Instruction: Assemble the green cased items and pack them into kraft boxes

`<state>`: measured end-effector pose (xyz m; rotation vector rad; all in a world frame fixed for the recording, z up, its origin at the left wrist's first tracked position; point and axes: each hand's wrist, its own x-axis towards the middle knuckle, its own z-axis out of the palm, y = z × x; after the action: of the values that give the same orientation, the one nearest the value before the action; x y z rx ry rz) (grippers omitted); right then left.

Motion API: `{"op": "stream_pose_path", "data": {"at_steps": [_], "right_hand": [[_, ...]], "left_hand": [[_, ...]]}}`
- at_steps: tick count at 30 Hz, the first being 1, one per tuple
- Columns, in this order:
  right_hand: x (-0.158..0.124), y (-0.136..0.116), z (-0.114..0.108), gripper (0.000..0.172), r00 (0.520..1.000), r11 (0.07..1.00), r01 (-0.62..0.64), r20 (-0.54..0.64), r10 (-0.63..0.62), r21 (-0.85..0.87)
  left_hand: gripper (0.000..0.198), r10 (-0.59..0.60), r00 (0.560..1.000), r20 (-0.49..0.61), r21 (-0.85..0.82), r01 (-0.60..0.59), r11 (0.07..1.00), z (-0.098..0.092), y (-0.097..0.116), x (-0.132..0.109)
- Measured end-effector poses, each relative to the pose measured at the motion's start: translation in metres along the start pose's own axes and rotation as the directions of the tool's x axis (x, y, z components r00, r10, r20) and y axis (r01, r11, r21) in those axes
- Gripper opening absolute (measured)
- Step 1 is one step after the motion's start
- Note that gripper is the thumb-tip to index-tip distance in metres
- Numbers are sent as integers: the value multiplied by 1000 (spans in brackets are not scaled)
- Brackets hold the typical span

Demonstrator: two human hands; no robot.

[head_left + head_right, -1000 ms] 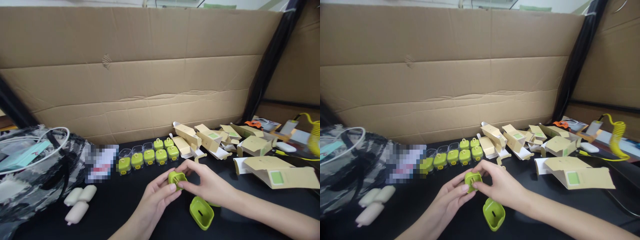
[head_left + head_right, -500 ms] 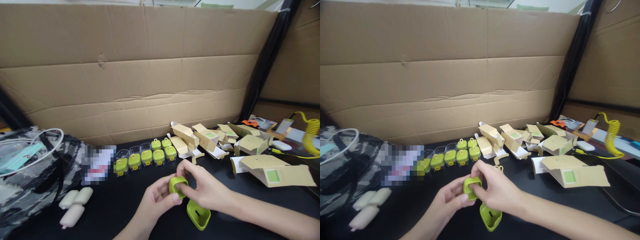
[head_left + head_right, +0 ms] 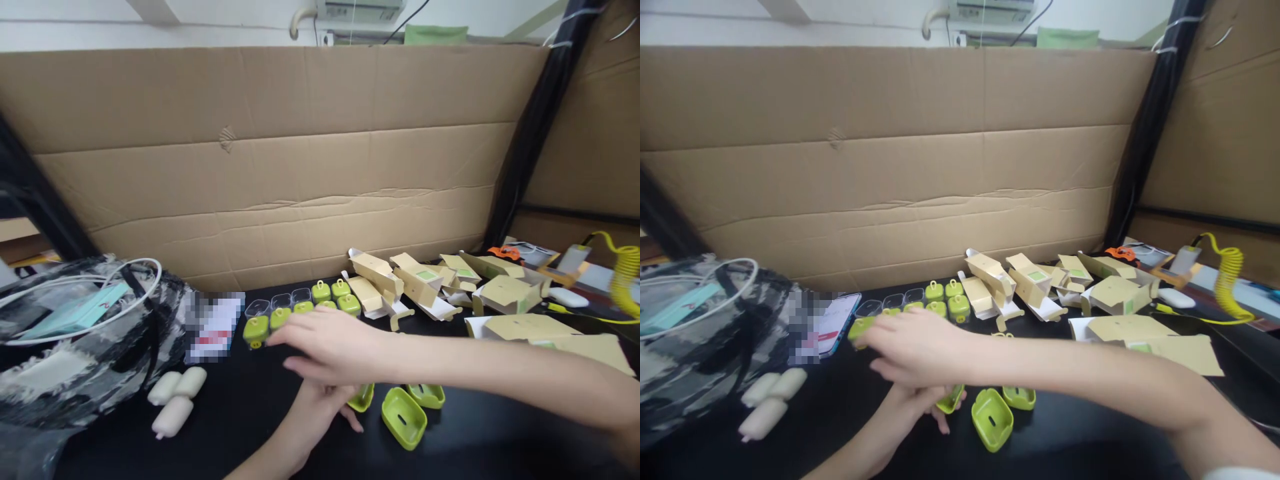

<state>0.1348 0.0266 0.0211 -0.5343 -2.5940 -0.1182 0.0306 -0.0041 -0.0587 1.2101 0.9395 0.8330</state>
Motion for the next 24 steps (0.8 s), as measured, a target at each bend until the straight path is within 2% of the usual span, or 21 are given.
{"op": "stream_pose_path", "data": {"at_steps": [2, 4, 6, 9, 12, 14, 17, 18, 19, 21, 22, 24], "right_hand": [[42, -9, 21, 21, 980, 970, 197, 43, -193, -140], [78, -19, 45, 18, 930, 919, 364, 113, -349, -155], [104, -29, 67, 18, 908, 898, 413, 144, -394, -149], [125, -40, 91, 19, 884, 876, 460, 168, -437, -144], [131, -42, 98, 22, 873, 865, 482, 166, -459, -141], [129, -39, 91, 15, 887, 880, 457, 141, -439, -128], [107, -29, 61, 24, 951, 954, 299, 74, -299, 11], [93, -24, 48, 27, 990, 982, 128, 38, -135, 139], [77, -18, 35, 33, 999, 952, 41, 15, -48, 302], [39, -7, 10, 38, 983, 848, -69, -112, 149, 526], [18, -2, 1, 37, 965, 795, -98, -138, 223, 599], [-21, 6, -10, 36, 936, 748, -201, -102, 338, 633]], "left_hand": [[28, -30, 999, -20, 33, 31, 999, -3, -2, -1], [28, -56, 998, -25, 49, 57, 997, -5, -2, -2], [29, -59, 998, -19, 49, 60, 997, -5, -1, -3], [29, -46, 999, -1, 38, 46, 998, -3, 2, -4], [32, -44, 999, 14, 13, 43, 999, -1, 5, -6], [30, -37, 999, 24, -28, 37, 999, -2, 6, -6], [31, 13, 996, 84, -230, 6, 973, -5, 8, -3], [33, 33, 995, 98, -314, 0, 949, -6, 8, -2], [35, 41, 993, 107, -397, 5, 918, -7, 9, 0], [34, 23, 993, 117, -511, 41, 858, -8, 11, 4], [29, 10, 992, 127, -558, 63, 827, -9, 12, 5], [19, -5, 990, 141, -622, 93, 777, -8, 15, 6]]}}
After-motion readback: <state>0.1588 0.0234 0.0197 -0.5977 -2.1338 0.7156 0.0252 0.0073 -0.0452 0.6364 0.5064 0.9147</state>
